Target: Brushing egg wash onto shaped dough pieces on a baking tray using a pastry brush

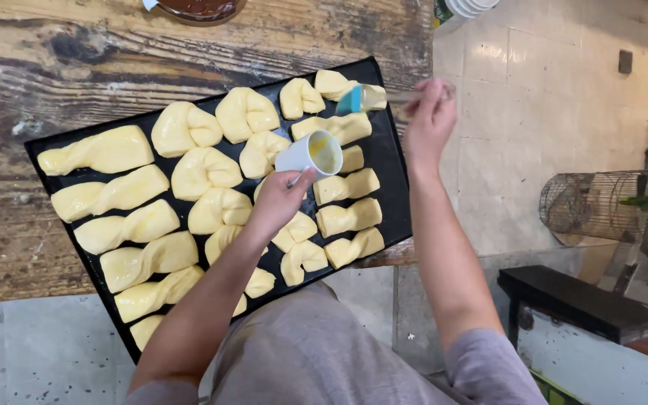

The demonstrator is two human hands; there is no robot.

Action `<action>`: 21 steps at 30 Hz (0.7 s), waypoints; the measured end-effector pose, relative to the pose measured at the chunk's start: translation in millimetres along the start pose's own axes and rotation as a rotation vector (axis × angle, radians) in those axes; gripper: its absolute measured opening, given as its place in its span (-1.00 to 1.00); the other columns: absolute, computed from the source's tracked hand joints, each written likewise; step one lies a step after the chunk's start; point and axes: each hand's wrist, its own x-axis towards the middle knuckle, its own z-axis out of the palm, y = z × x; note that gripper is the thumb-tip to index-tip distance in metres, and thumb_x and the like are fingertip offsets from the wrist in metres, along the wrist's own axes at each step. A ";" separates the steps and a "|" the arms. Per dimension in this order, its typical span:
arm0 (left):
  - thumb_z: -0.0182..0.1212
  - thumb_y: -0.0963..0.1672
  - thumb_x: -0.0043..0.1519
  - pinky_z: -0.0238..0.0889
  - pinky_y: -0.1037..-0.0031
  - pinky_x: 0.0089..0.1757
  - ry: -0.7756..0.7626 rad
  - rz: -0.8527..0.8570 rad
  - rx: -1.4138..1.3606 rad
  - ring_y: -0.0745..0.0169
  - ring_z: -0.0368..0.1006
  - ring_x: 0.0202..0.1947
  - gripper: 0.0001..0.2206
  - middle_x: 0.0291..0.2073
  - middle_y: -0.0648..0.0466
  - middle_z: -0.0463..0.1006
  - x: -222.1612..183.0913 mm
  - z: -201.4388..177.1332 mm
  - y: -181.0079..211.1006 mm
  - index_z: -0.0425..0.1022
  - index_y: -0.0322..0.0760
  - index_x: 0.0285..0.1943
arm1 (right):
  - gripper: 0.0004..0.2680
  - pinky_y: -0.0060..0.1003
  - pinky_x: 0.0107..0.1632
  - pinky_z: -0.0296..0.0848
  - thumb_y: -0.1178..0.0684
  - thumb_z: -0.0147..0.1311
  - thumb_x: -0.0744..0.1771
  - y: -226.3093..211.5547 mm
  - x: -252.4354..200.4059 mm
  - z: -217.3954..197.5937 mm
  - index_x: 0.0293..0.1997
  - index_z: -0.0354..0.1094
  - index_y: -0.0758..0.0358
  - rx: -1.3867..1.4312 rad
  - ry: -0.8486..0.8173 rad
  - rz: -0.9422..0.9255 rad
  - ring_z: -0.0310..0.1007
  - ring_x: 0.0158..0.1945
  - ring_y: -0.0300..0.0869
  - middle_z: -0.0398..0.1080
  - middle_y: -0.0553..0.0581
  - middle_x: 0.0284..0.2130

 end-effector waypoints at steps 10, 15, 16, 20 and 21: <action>0.10 0.03 0.39 -0.25 0.46 -0.47 0.023 -0.165 0.076 0.45 -0.15 -0.57 -0.50 -0.61 0.28 -0.09 -65.8 -33.6 3.0 -0.07 -0.08 -0.54 | -0.76 -0.09 -0.44 0.30 -0.05 -0.29 0.47 43.5 31.8 76.7 -0.16 0.32 0.19 -0.429 -0.135 -0.192 0.47 -0.49 -0.04 0.47 0.12 -0.49; 0.13 0.01 0.36 0.09 0.50 -0.42 0.055 -0.291 -0.074 0.44 -0.16 -0.53 -0.51 -0.59 0.25 -0.13 -86.8 -37.9 -0.7 -0.07 -0.05 -0.55 | -0.79 -0.14 -0.35 0.39 -0.09 -0.20 0.48 66.8 40.3 85.7 -0.19 0.34 0.09 -0.675 -0.119 -0.360 0.40 -0.53 -0.14 0.43 0.02 -0.54; 0.13 0.01 0.36 0.09 0.50 -0.42 0.057 -0.287 -0.073 0.44 -0.16 -0.53 -0.51 -0.59 0.25 -0.13 -86.5 -38.1 -1.7 -0.07 -0.05 -0.55 | -0.79 -0.14 -0.35 0.39 -0.09 -0.20 0.48 56.2 37.3 84.4 -0.19 0.34 0.09 -0.672 -0.116 -0.362 0.40 -0.53 -0.14 0.43 0.02 -0.54; 0.14 0.01 0.35 -0.04 0.50 -0.45 0.063 -0.241 -0.047 0.46 -0.12 -0.57 -0.50 -0.64 0.26 -0.08 -89.0 -37.8 -2.1 -0.07 -0.06 -0.57 | -0.74 -0.20 -0.40 0.38 -0.10 -0.25 0.47 44.1 32.2 76.9 -0.11 0.38 0.17 -0.371 -0.315 -0.104 0.53 -0.45 -0.17 0.53 0.00 -0.47; 0.14 0.00 0.37 -0.22 0.51 -0.46 0.058 -0.200 -0.029 0.47 -0.13 -0.59 -0.49 -0.67 0.27 -0.07 -85.4 -38.9 -0.6 -0.08 -0.06 -0.57 | -0.73 -0.21 -0.45 0.44 -0.10 -0.25 0.46 48.2 37.6 76.0 -0.14 0.40 0.19 -0.392 -0.293 -0.053 0.56 -0.50 -0.19 0.56 0.01 -0.51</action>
